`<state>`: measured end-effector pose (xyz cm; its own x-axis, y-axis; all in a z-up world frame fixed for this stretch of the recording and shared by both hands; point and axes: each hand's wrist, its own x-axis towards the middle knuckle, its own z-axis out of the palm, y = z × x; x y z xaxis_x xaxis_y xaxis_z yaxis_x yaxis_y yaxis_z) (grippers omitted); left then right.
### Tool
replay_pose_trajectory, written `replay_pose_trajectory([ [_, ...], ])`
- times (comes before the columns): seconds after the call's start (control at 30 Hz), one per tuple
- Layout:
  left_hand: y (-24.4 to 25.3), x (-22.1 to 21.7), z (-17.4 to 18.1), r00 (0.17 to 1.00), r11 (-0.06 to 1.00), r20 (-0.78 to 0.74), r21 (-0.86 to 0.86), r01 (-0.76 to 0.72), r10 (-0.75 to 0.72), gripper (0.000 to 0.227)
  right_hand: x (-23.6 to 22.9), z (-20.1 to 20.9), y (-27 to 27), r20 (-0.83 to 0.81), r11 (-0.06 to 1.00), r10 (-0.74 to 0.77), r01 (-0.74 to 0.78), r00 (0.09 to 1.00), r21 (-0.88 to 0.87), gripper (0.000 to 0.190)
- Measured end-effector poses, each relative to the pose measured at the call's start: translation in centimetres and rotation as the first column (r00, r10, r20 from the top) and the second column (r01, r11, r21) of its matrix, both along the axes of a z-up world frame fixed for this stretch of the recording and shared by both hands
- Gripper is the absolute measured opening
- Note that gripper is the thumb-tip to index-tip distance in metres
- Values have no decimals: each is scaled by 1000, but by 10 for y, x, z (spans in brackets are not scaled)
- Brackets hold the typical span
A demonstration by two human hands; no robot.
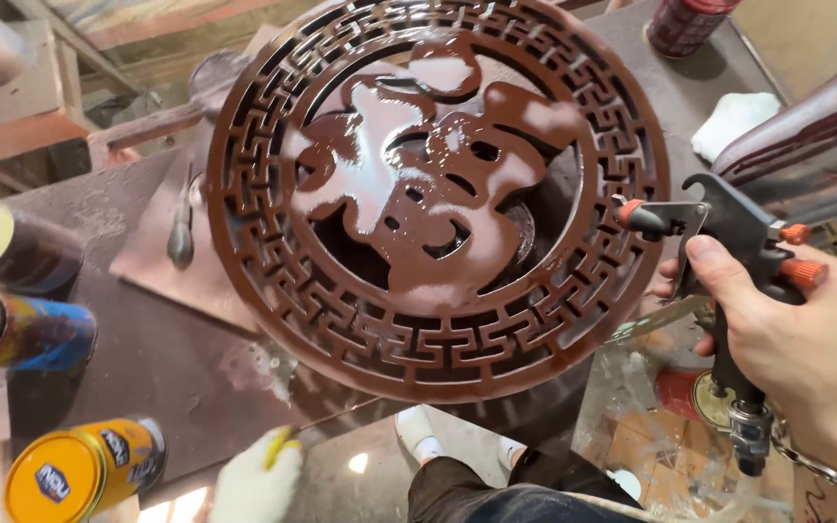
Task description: Spray painting a large circular wooden decorative piece with a dark finish using a pneumatic spray gun.
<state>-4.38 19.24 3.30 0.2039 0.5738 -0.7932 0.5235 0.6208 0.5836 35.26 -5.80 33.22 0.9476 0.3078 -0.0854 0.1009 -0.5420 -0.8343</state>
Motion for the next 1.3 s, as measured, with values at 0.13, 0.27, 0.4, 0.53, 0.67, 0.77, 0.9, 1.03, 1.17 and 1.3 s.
replay_pose_trajectory([
  [0.13, 1, 8, 32, 767, 785, -559, 300, 541, -315, 55, 0, -7, -8, 66, 999, -10, 7, 998, 45, 14],
  [0.27, 18, 17, 40, 796, 782, -553, 371, 500, -247, 55, 0, -10, -12, 115, 998, -20, 13, 993, 56, 14],
  [0.4, 40, 18, 28, 737, 627, -653, 502, 596, -177, 58, 1, -12, -14, 90, 999, -7, 2, 996, 54, 14],
  [0.53, 56, 32, 41, 673, 580, -723, 484, 656, -158, 63, 16, -39, -29, 113, 992, 75, -86, 991, 89, 19],
  [0.67, 71, 26, 19, 627, 557, -767, 464, 688, -136, 63, 47, -77, -50, -43, 992, 119, -117, 992, 56, 37],
  [0.77, 71, 25, 14, 546, 535, -823, 395, 747, -156, 58, 43, -76, -48, -66, 995, 98, -96, 993, 38, 40],
  [0.9, 66, 17, 0, 478, 514, -862, 335, 790, -172, 57, 33, -67, -41, -14, 994, 84, -83, 996, 78, 26],
  [1.03, 61, 9, -17, 499, 467, -856, 390, 793, -132, 52, 21, -54, -30, 46, 992, 77, -81, 996, 97, 20],
  [1.17, 57, 8, -19, 387, 468, -906, 271, 841, -171, 60, 18, -49, -25, 27, 989, 61, -64, 998, 130, 17],
  [1.3, 54, 0, -30, 370, 384, -914, 285, 878, -167, 57, 11, -39, -20, 20, 992, 52, -53, 998, 114, 16],
])
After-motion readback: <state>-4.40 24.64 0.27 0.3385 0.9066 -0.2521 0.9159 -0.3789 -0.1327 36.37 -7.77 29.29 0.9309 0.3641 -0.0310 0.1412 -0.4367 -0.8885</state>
